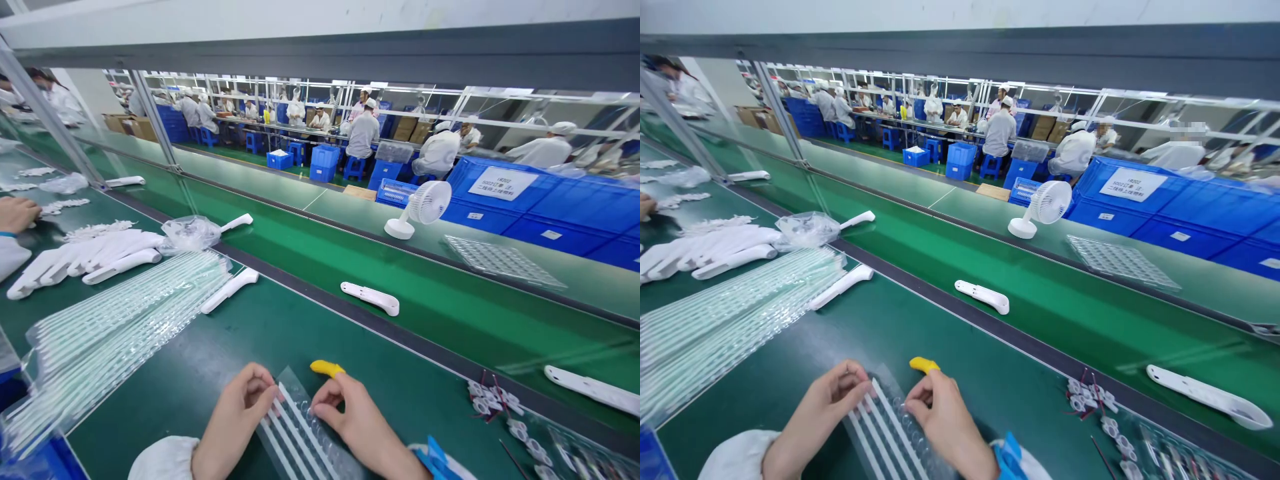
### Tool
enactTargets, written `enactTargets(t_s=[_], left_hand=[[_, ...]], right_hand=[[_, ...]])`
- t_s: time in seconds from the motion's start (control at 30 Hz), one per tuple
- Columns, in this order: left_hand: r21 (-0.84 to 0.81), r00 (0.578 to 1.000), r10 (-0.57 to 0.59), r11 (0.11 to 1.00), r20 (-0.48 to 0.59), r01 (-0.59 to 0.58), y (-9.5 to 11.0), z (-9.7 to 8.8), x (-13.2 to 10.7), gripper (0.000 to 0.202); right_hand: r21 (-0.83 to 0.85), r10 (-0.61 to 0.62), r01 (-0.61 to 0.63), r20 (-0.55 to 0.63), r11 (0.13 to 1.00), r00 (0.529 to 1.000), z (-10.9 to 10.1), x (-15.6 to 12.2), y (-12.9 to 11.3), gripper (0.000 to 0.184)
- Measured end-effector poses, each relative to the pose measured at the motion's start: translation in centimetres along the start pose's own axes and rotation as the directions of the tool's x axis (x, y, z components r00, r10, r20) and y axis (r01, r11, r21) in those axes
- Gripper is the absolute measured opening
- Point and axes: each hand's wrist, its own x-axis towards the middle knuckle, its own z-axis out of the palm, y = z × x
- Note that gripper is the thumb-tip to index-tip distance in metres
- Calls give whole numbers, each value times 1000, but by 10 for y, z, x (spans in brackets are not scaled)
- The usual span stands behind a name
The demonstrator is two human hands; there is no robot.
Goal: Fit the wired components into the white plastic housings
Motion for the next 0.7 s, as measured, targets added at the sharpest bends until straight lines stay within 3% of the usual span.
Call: enactTargets(t_s=[0.1,0.17,0.23,0.3,0.4,0.47,0.7], left_hand=[[-268,994,-106,958,0,102,-5,8,0,31],[-369,989,-146,917,36,149,-12,14,-2,36],[-351,988,-147,924,41,152,-17,19,-4,35],[-271,991,-136,954,-5,129,-18,21,-4,33],[-161,992,-94,984,-82,80,-13,21,-3,31],[-115,994,-77,991,-83,67,-9,20,-3,30],[-80,994,-60,995,-87,53,-10,20,-6,29]], right_hand=[[212,46,-31,-68,977,997,11,-2,3,5],[263,46,-20,-93,965,995,12,-2,4,7],[199,23,8,-151,980,988,12,-2,5,5],[14,-101,109,-259,994,961,15,-5,5,4],[-306,-380,280,-345,910,858,20,-10,4,11],[-396,-449,305,-346,866,824,22,-11,4,13],[-381,-436,321,-268,867,859,24,-7,8,14]])
